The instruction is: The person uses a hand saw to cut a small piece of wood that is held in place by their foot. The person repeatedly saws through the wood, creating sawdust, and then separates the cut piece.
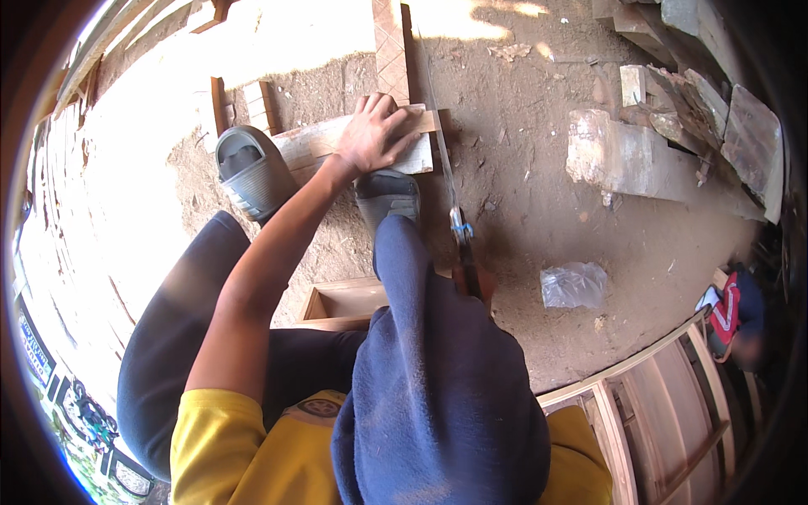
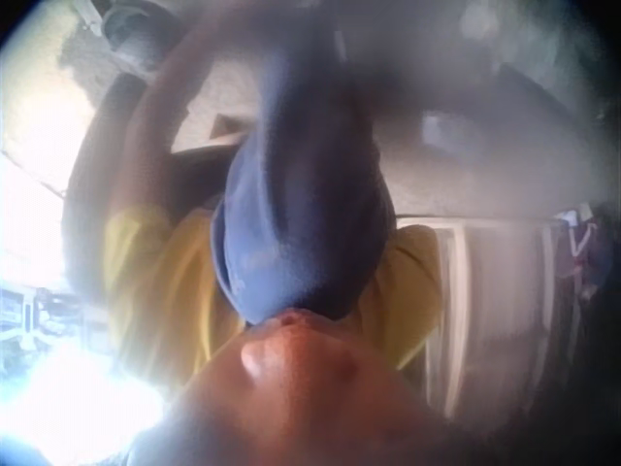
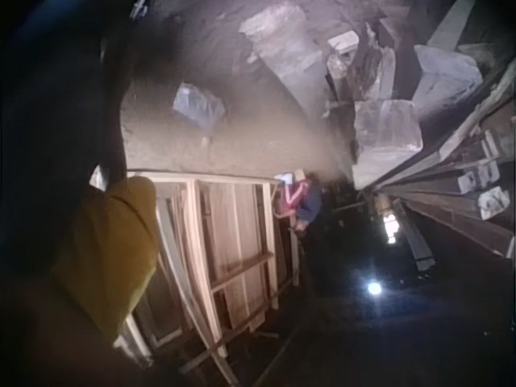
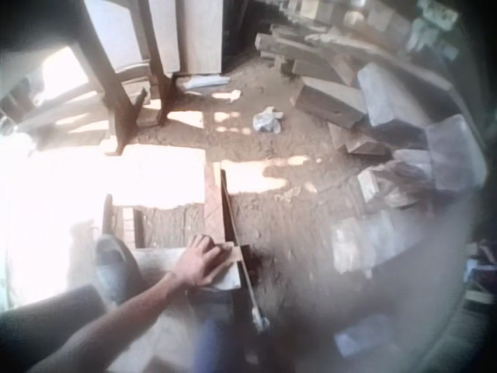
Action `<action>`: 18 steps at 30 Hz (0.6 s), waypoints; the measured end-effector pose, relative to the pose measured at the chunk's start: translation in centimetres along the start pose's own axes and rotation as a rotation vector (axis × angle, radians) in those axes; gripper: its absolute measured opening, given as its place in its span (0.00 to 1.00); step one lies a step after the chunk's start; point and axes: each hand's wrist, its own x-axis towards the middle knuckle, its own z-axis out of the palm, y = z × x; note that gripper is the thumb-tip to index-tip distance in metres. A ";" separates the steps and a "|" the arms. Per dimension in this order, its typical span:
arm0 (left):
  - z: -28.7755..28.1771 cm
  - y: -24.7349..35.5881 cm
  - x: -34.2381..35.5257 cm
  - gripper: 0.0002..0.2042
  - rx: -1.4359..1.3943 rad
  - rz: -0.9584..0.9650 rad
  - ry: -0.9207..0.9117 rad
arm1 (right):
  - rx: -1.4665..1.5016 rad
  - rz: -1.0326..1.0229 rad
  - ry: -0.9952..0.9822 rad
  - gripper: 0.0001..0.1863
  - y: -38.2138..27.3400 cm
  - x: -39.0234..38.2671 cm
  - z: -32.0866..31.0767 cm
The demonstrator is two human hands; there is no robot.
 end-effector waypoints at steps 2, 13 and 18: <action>0.1 0.3 0.2 0.16 -0.019 -0.027 -0.003 | -0.091 -0.174 0.142 0.17 3.3 0.3 2.0; -0.1 0.5 0.2 0.17 -0.055 -0.036 0.036 | -0.053 -0.137 0.232 0.15 0.2 0.7 1.3; -0.2 0.3 -0.3 0.16 -0.001 -0.031 0.021 | -0.077 0.131 -0.120 0.13 -4.3 -0.8 -2.5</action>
